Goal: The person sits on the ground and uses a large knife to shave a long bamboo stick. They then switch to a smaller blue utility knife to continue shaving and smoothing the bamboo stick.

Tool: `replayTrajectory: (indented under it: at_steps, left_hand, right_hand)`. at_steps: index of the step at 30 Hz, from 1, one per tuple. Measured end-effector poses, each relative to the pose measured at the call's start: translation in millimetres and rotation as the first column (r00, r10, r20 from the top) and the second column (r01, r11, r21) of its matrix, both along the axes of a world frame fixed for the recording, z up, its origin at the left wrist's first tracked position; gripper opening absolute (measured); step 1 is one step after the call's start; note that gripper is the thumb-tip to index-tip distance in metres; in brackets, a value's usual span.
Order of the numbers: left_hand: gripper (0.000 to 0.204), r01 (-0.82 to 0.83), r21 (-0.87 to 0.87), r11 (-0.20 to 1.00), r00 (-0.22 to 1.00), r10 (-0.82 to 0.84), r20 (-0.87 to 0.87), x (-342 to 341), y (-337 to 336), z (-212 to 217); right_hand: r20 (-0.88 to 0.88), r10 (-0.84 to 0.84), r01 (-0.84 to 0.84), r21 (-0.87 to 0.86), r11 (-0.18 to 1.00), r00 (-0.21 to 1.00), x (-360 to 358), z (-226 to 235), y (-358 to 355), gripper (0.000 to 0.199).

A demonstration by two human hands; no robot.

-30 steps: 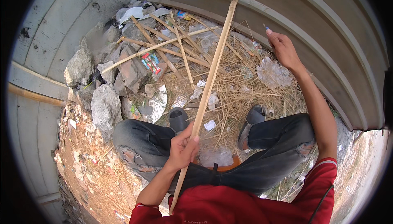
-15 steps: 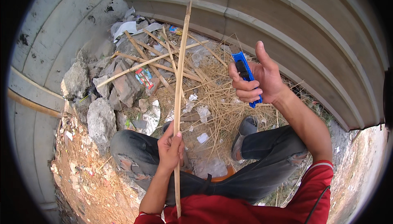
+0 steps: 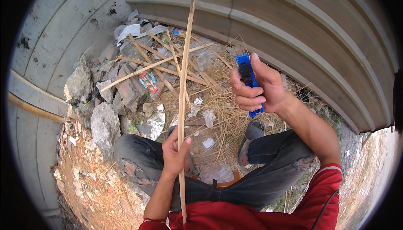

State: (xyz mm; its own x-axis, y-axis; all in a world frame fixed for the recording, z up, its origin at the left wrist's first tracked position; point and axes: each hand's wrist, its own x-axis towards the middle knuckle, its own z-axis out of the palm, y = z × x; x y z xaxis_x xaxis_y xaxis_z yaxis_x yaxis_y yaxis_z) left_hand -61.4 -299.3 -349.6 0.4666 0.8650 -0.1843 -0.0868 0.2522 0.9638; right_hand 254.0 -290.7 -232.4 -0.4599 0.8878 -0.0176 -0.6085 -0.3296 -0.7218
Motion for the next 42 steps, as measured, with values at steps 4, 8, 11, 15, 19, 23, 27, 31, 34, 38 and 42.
replayTrajectory:
  at_steps: [4,8,11,15,19,23,27,31,34,38,42]
  left_hand:
    - [0.061,0.091,-0.061,0.994,0.983,-0.079,0.166,-6,2,7]
    - [0.064,0.132,-0.054,0.990,0.965,-0.116,0.236,-12,1,6]
    - [0.065,0.142,-0.067,0.988,0.950,-0.117,0.290,-12,0,9]
    - [0.057,0.185,-0.114,0.976,0.923,-0.133,0.360,-14,2,10]
    - [0.026,0.244,-0.191,0.951,0.904,-0.151,0.401,-13,6,34]
    - [0.019,0.261,-0.212,0.942,0.924,-0.181,0.336,10,29,82]
    - [0.030,0.176,0.096,0.980,0.961,-0.192,0.198,37,49,111]
    - [0.040,0.125,0.185,0.975,0.964,-0.163,0.208,48,54,116]
    - [0.042,0.117,0.194,0.974,0.941,-0.171,0.292,46,54,107]
    - [0.043,0.121,0.147,0.982,0.932,-0.164,0.323,48,55,102]
    - [0.044,0.121,0.113,0.986,0.931,-0.153,0.332,46,57,100]
  right_hand:
    - [0.245,-0.216,0.209,0.054,0.976,0.945,3,3,-3,0.033]
    - [0.342,-0.278,0.280,0.046,0.959,0.898,2,0,-2,0.031]
    - [0.388,-0.276,0.287,0.032,0.958,0.879,-1,1,1,0.033]
    - [0.327,-0.276,0.284,0.023,0.959,0.904,0,-1,3,0.037]
    - [0.235,-0.262,0.276,-0.031,0.961,0.936,-14,4,2,0.045]
    - [0.123,-0.094,0.101,-0.053,0.993,0.988,-36,7,-7,0.066]
    - [-0.033,0.116,-0.118,-0.073,0.990,0.993,-64,-3,-12,0.076]
    - [-0.103,0.185,-0.192,-0.061,0.980,0.977,-88,-16,-13,0.069]
    - [-0.072,0.196,-0.204,-0.115,0.972,0.978,-95,-22,-11,0.068]
    - [-0.068,0.196,-0.205,-0.179,0.962,0.978,-98,-25,-10,0.065]
    - [-0.065,0.218,-0.226,-0.182,0.957,0.974,-100,-27,-9,0.062]
